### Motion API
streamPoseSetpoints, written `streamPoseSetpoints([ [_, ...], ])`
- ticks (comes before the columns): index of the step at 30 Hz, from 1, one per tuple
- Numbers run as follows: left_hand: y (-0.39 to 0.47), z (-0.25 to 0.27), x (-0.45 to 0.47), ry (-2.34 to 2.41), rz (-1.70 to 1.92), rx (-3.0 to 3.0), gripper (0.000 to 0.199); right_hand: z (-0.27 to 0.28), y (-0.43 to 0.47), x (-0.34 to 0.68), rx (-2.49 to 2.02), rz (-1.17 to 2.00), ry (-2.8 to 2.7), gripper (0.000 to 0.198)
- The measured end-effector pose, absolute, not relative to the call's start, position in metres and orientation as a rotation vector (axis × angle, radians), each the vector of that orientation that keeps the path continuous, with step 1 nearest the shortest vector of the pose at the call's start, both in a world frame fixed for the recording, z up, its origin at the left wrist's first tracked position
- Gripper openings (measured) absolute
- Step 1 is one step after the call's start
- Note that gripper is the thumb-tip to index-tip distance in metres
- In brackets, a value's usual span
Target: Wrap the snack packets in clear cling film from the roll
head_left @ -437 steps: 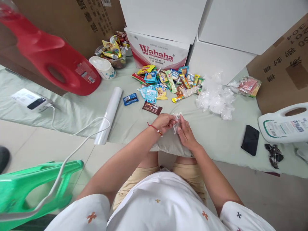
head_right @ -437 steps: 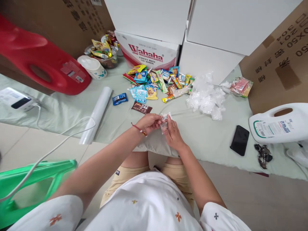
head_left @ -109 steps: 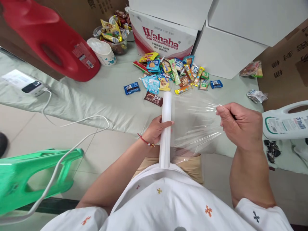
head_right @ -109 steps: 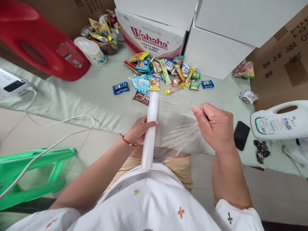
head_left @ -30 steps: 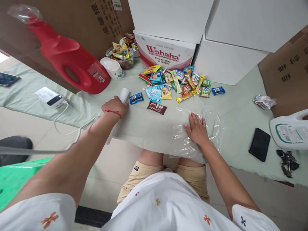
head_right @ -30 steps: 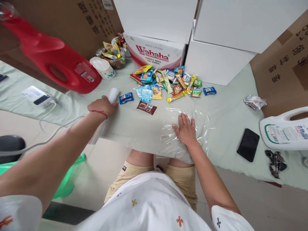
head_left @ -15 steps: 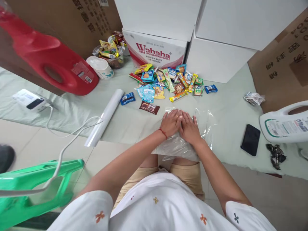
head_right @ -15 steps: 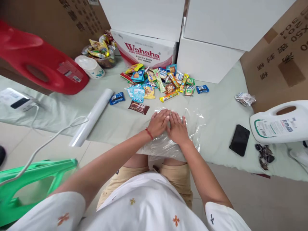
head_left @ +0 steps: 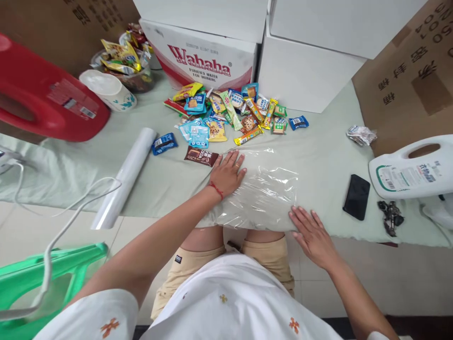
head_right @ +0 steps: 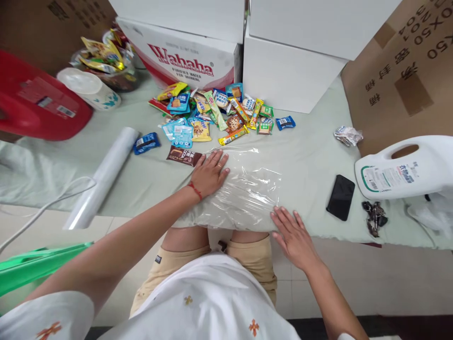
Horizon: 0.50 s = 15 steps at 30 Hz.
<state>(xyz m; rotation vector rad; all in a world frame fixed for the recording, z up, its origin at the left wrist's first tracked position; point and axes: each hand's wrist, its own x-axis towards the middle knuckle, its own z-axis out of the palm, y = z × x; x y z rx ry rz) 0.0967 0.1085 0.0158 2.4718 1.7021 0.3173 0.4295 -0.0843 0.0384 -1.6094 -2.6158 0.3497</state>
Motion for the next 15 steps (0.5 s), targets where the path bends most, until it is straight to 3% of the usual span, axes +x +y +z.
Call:
streamPoseSetpoints([
  [5,0.11,0.016,0.094,1.709,0.279,2.47,0.06,0.037,-0.097,0.446,-1.836,0.328,-2.095,0.05],
  [11,0.102,0.017,0.094,1.725,0.262,2.467,0.06,0.032,-0.021,0.388,-2.118,0.245,-1.587,0.05],
  [15,0.098,0.018,0.091,1.732,0.282,2.452,0.059,0.034,0.017,0.365,-2.001,0.497,-1.431,0.035],
])
